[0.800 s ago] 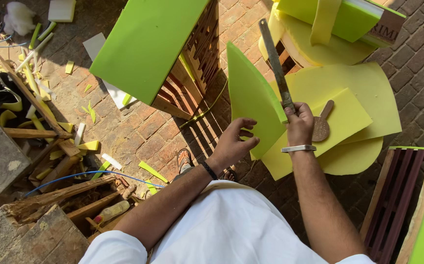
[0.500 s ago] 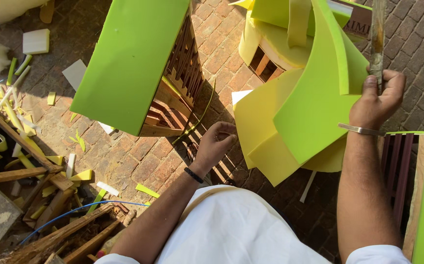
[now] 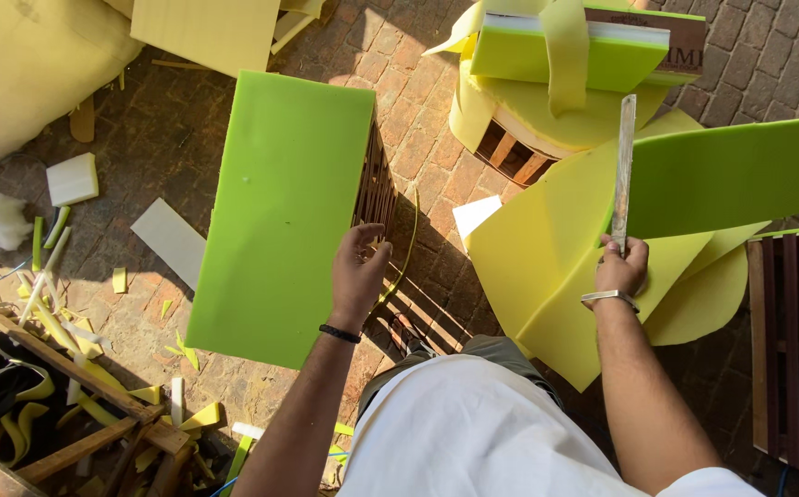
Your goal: The person cuts green foam pieces using a long metal blade, trims edges, and fits them onto a wooden frame with purple webbing. They also use a pneumatic nail gun to secure the foam and webbing to the frame.
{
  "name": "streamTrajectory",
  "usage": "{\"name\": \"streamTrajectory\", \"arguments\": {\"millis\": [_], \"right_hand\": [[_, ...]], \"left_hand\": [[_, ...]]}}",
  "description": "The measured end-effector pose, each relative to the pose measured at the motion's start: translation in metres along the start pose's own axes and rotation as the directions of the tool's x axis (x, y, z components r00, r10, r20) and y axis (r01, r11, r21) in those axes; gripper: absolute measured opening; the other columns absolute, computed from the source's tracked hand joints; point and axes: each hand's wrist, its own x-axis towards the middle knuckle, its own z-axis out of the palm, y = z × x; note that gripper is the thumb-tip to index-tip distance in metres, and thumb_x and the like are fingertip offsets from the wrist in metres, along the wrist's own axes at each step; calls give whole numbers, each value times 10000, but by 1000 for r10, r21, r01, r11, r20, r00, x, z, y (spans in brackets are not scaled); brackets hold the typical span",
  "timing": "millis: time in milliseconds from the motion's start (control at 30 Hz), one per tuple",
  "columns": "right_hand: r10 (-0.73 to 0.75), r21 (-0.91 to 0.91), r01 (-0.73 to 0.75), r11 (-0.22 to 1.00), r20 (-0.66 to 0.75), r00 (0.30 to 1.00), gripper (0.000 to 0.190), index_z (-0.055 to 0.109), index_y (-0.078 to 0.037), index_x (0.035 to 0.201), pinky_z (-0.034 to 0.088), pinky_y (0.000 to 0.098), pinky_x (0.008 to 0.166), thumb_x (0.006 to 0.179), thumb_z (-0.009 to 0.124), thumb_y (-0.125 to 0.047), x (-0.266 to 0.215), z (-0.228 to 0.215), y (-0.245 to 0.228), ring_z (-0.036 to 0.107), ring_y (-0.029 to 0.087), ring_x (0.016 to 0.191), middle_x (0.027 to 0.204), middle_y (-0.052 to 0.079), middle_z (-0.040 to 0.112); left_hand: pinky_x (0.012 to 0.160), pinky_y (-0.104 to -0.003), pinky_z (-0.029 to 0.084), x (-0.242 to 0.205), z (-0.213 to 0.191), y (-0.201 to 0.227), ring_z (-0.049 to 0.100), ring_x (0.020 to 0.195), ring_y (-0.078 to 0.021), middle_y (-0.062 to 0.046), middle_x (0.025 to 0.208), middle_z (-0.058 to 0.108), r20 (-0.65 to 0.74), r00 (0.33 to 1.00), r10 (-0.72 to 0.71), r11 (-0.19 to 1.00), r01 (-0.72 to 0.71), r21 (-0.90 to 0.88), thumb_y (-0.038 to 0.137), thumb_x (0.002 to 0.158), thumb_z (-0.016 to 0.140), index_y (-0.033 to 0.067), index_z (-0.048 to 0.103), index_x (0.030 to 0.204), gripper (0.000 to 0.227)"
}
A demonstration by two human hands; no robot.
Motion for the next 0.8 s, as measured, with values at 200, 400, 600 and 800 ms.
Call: {"name": "streamTrajectory", "arguments": {"millis": [200,400,600,800], "right_hand": [[190,143,-256,956,362,912,130,501,-88,1211,563,298,720,1081,490,-91,-10,88,-40,671,143,803,1028,116,708],[88,222,-297,929,646,758,98,519,-96,1165,570,292,723,1071,540,-78,22,187,-106,672,145,780,983,103,720],[28,163,-283,945,822,569,100,519,-103,1159,579,296,737,1065,550,-99,66,289,-148,695,157,815,1016,99,737],[-21,92,-185,978,934,357,114,500,-101,1175,589,310,789,1064,529,-107,115,380,-176,738,189,954,1119,127,754]], "left_hand": [[1226,-506,185,58,-21,-29,222,1533,-334,-196,1634,273,-11,998,-55,846,53,530,427,934,669,130,421,1519,702],[1231,-488,-73,62,0,-49,-100,1554,-289,-142,1700,-88,123,940,-317,545,74,835,652,960,434,162,11,1639,938],[1249,-498,-63,62,20,-59,-55,1576,-301,-127,1718,-21,-56,981,-185,535,149,831,671,982,406,174,48,1647,904],[1244,-498,-75,122,47,-36,-90,1568,-322,-166,1707,-58,-141,924,-355,536,325,779,700,960,396,178,14,1644,941]]}}
